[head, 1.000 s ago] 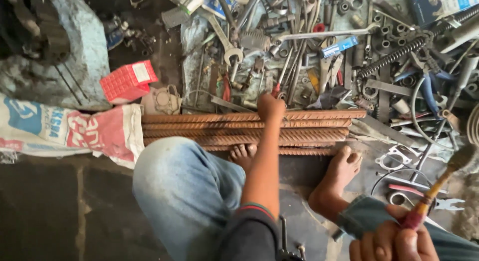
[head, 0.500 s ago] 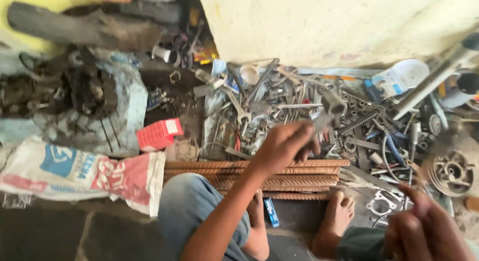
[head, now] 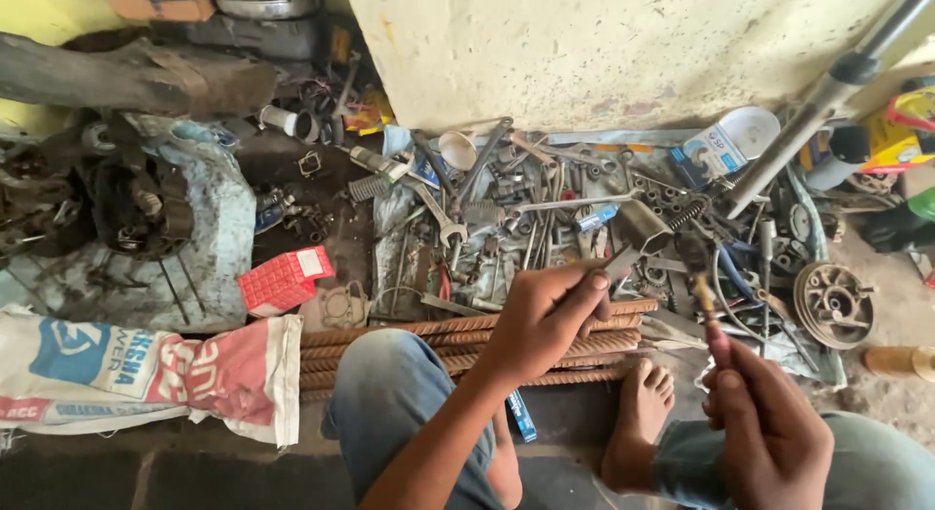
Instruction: Cleaning and repairing mechanical motorcycle components using a wrench, brush, and heating tool.
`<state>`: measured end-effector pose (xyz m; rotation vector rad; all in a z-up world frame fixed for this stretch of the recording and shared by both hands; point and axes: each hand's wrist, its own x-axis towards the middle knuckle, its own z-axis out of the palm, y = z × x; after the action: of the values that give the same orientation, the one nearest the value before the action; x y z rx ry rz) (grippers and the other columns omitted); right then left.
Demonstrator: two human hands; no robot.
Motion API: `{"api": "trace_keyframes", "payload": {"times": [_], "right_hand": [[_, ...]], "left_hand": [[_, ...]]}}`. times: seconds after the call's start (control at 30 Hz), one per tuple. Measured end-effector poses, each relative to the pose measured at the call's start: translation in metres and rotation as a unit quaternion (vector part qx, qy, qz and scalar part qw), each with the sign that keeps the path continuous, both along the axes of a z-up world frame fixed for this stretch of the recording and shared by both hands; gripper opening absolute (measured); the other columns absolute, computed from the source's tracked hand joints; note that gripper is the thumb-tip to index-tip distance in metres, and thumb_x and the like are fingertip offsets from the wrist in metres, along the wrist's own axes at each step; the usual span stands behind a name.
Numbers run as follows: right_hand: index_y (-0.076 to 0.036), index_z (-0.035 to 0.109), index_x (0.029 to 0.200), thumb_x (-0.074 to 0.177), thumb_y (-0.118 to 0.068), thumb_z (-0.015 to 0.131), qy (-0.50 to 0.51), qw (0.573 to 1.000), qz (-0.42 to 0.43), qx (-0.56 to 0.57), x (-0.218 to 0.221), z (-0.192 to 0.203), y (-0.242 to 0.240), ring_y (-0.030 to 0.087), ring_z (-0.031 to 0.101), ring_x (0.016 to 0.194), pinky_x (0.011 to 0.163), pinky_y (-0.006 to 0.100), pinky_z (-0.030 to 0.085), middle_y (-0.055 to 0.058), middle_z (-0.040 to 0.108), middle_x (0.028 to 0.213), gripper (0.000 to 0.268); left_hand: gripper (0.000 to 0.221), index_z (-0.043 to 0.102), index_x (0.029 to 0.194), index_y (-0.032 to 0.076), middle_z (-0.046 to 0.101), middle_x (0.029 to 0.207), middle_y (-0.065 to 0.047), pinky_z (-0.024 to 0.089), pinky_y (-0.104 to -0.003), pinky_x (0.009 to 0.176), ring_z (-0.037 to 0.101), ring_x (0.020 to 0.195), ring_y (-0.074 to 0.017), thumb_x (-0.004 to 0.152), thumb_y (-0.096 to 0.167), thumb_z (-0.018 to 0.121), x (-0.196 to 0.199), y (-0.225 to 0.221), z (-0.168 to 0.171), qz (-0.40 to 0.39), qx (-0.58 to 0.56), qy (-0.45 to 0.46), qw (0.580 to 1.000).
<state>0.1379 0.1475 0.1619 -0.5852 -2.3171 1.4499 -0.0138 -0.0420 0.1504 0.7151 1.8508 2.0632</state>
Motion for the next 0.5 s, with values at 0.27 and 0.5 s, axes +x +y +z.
{"api": "trace_keyframes", "payload": {"times": [0.27, 0.5], "right_hand": [[0.008, 0.065, 0.128, 0.098, 0.001, 0.064, 0.015, 0.999, -0.011, 0.032, 0.001, 0.011, -0.006, 0.014, 0.071, 0.071, 0.057, 0.027, 0.058, 0.015, 0.070, 0.097, 0.031], [0.002, 0.069, 0.125, 0.094, -0.002, 0.075, 0.030, 0.981, -0.006, 0.190, 0.004, 0.004, 0.000, 0.015, 0.074, 0.088, 0.073, 0.027, 0.061, 0.014, 0.073, 0.103, 0.032]], "left_hand": [[0.035, 0.071, 0.129, 0.003, 0.068, 0.073, 0.000, 0.044, -0.025, 0.052, 0.055, 0.058, -0.0039, 0.107, 0.025, 0.056, 0.000, 0.000, 0.002, 0.051, -0.053, 0.023, 0.997], [0.032, 0.074, 0.119, 0.002, 0.069, 0.075, -0.002, 0.045, -0.027, 0.054, 0.059, 0.061, -0.0071, 0.108, 0.027, 0.057, 0.006, 0.003, 0.001, 0.046, -0.075, 0.050, 0.995]]}}
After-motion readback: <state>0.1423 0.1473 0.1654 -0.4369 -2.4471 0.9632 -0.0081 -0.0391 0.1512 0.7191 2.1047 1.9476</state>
